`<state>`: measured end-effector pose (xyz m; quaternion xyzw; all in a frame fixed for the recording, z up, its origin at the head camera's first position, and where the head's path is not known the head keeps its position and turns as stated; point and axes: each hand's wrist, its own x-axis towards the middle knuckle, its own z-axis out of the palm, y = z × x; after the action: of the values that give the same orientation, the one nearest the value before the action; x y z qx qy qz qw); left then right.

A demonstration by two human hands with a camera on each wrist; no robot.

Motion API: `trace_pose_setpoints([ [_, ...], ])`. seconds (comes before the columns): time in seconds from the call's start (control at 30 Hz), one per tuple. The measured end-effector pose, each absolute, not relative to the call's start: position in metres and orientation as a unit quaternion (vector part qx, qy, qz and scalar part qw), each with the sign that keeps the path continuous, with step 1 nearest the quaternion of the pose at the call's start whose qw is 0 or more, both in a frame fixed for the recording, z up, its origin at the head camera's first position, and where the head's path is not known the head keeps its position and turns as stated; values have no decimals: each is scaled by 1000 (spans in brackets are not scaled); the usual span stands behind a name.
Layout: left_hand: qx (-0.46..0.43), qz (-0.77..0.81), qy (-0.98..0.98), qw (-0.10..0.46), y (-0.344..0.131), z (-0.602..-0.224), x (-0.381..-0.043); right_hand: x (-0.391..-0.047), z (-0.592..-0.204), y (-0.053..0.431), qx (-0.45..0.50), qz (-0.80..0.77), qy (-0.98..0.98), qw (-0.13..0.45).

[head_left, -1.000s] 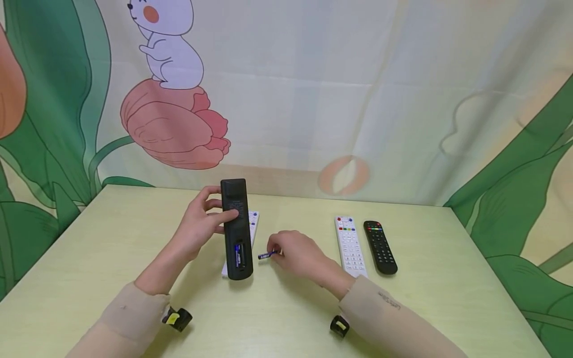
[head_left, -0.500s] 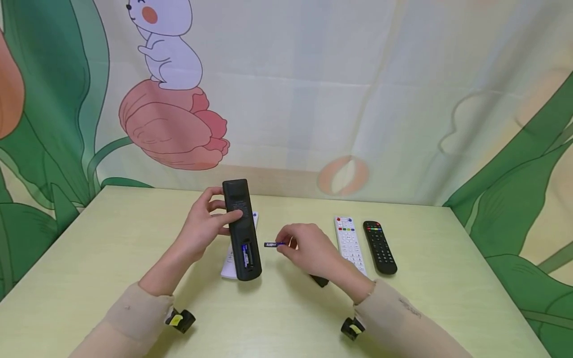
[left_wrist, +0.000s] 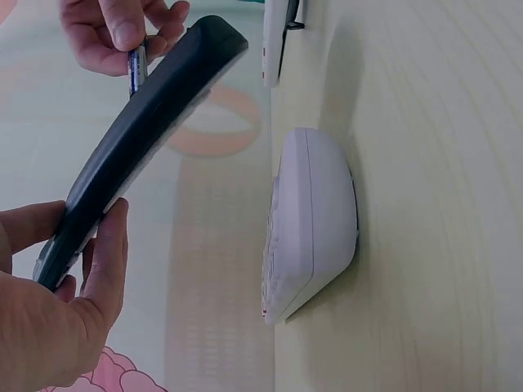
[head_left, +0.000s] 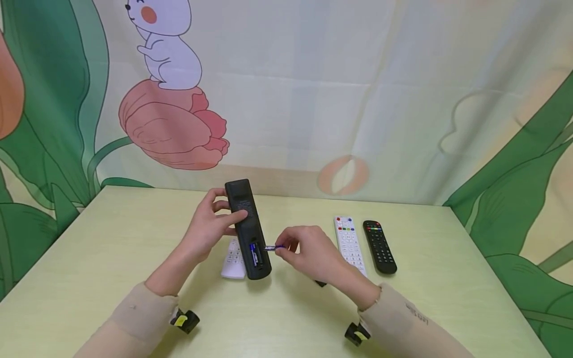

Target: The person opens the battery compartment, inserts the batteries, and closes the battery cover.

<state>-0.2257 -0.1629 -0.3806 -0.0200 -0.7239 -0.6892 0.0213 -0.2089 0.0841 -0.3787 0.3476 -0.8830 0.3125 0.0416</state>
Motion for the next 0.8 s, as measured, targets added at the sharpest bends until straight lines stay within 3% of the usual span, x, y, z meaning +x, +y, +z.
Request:
trace_pose_setpoints([
  [0.8,-12,-701,-713,12,-154,-383,-227,-204,-387,85,392,351,-844,101],
])
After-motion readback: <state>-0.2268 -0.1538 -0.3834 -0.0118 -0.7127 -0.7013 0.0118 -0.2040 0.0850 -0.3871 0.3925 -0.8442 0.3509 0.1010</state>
